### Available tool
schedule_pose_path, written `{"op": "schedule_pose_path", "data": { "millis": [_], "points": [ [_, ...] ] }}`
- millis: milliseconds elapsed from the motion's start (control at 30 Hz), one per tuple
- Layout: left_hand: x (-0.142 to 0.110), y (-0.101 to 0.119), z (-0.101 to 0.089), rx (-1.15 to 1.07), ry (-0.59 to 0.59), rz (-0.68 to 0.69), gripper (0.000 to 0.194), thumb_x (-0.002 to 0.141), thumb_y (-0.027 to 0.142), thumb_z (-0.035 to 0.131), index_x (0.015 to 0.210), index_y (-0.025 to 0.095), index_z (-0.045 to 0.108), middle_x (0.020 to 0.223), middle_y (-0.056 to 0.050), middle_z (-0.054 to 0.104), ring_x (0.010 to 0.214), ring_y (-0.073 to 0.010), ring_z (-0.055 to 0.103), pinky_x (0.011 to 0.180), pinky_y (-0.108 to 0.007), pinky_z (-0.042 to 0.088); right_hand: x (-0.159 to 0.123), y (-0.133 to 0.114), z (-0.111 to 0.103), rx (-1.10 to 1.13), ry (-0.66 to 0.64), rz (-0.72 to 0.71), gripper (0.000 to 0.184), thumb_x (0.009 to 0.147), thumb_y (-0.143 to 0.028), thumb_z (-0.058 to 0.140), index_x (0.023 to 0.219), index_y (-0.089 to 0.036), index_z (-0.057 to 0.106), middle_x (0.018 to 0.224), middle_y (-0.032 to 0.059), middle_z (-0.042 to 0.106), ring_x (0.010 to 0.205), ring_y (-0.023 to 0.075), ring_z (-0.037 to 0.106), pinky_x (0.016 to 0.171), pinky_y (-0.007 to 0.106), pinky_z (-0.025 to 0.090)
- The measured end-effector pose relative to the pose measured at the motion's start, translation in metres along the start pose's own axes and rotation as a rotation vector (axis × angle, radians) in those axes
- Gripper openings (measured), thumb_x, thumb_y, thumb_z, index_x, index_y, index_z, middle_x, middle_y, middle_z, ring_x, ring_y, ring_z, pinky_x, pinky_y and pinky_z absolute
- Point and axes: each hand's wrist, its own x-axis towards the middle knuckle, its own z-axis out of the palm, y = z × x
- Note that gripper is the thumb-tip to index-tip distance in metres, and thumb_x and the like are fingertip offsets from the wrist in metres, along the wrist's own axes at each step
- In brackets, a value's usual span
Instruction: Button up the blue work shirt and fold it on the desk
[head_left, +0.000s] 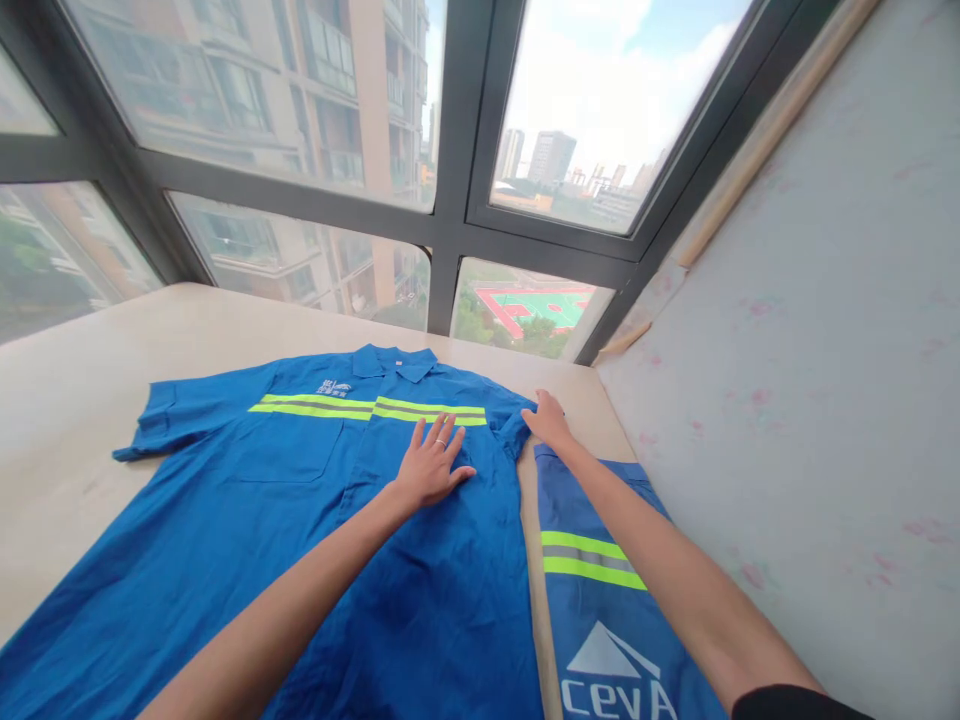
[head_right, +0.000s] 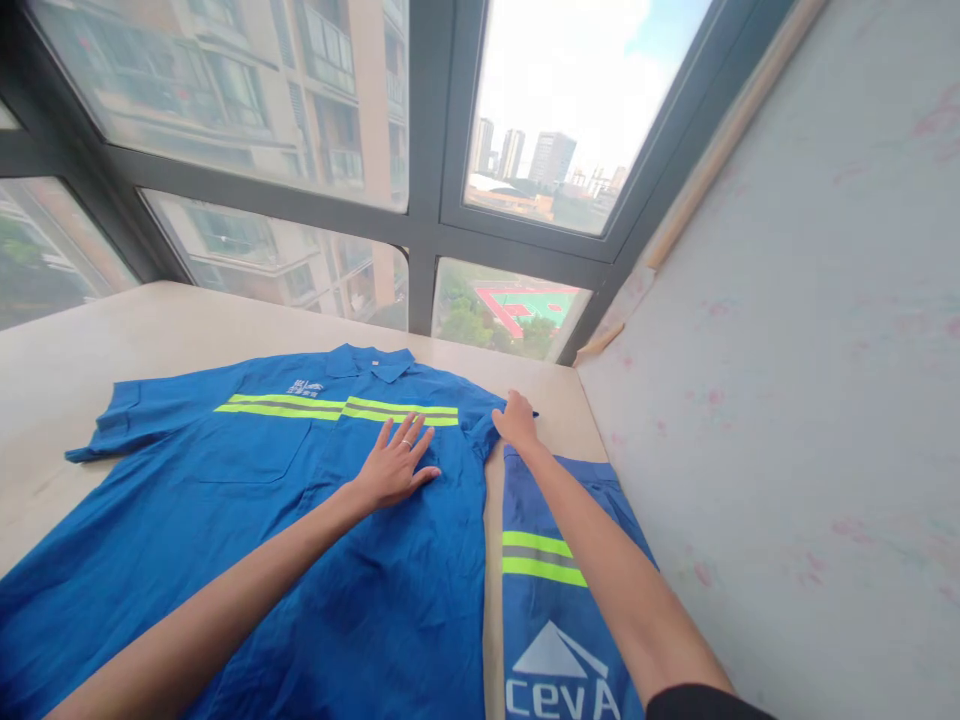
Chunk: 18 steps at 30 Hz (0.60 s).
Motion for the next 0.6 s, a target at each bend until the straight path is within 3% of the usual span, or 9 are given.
{"op": "schedule_pose_path", "data": {
  "millis": [67, 167, 233, 300, 367, 467, 600],
  "points": [
    [0.007, 0.003, 0.009, -0.027, -0.017, -0.003, 0.075, 0.093, 0.068, 0.034, 0.150, 0.020, 0.040, 0.159, -0.015, 0.027, 0.149, -0.0330, 0.017, 0.119, -0.059, 0.008, 0.012, 0.015, -0.003, -0.014, -0.021, 0.045, 0.051, 0.079, -0.031, 0.058, 0.122, -0.004, 0.058, 0.121, 0.0255, 0.062, 0.115, 0.0344, 0.058, 0.098, 0.046, 0.044],
    [0.010, 0.005, 0.017, -0.057, -0.031, -0.033, 0.074, 0.094, 0.068, 0.029, 0.150, 0.020, 0.040, 0.157, -0.015, 0.031, 0.148, -0.0331, 0.022, 0.118, -0.058, 0.012, 0.020, 0.025, -0.003, 0.023, -0.104, 0.035, 0.035, 0.077, -0.045, 0.062, 0.093, -0.014, 0.068, 0.092, 0.0106, 0.071, 0.088, 0.0255, 0.065, 0.080, 0.035, 0.050],
    [0.009, 0.006, 0.017, -0.070, -0.015, -0.044, 0.072, 0.095, 0.066, 0.028, 0.150, 0.021, 0.041, 0.156, -0.013, 0.033, 0.148, -0.0321, 0.022, 0.119, -0.057, 0.012, 0.020, 0.027, -0.004, 0.063, -0.144, 0.003, 0.031, 0.073, -0.049, 0.063, 0.072, -0.018, 0.065, 0.069, 0.0012, 0.065, 0.071, 0.0191, 0.062, 0.069, 0.029, 0.047],
    [0.008, 0.006, 0.016, -0.079, -0.005, -0.052, 0.070, 0.096, 0.064, 0.027, 0.149, 0.021, 0.042, 0.156, -0.012, 0.034, 0.148, -0.0315, 0.024, 0.120, -0.055, 0.013, 0.017, 0.026, -0.009, 0.107, -0.148, -0.028, 0.033, 0.071, -0.050, 0.063, 0.062, -0.019, 0.059, 0.058, -0.0025, 0.057, 0.063, 0.0158, 0.056, 0.063, 0.026, 0.044],
    [0.008, 0.006, 0.015, -0.083, -0.004, -0.058, 0.070, 0.096, 0.063, 0.027, 0.149, 0.020, 0.042, 0.156, -0.013, 0.033, 0.147, -0.0314, 0.025, 0.120, -0.055, 0.013, 0.011, 0.025, -0.016, 0.144, -0.131, -0.061, 0.033, 0.072, -0.050, 0.062, 0.062, -0.018, 0.058, 0.061, -0.0025, 0.057, 0.065, 0.0151, 0.055, 0.063, 0.025, 0.043],
    [0.009, 0.005, 0.015, -0.082, -0.014, -0.057, 0.070, 0.097, 0.063, 0.026, 0.149, 0.020, 0.042, 0.156, -0.013, 0.033, 0.147, -0.0307, 0.025, 0.120, -0.055, 0.012, -0.002, 0.025, -0.029, 0.270, -0.039, -0.088, 0.027, 0.069, -0.044, 0.063, 0.075, -0.017, 0.063, 0.082, 0.0013, 0.066, 0.078, 0.0168, 0.059, 0.072, 0.027, 0.046],
    [0.010, 0.005, 0.016, -0.073, -0.024, -0.059, 0.070, 0.097, 0.063, 0.025, 0.150, 0.019, 0.041, 0.157, -0.013, 0.033, 0.147, -0.0305, 0.025, 0.120, -0.054, 0.013, -0.027, 0.026, -0.039, 0.405, 0.112, -0.041, 0.024, 0.069, -0.037, 0.058, 0.080, -0.017, 0.064, 0.095, 0.0066, 0.067, 0.086, 0.0197, 0.061, 0.078, 0.032, 0.048]
  ]
}}
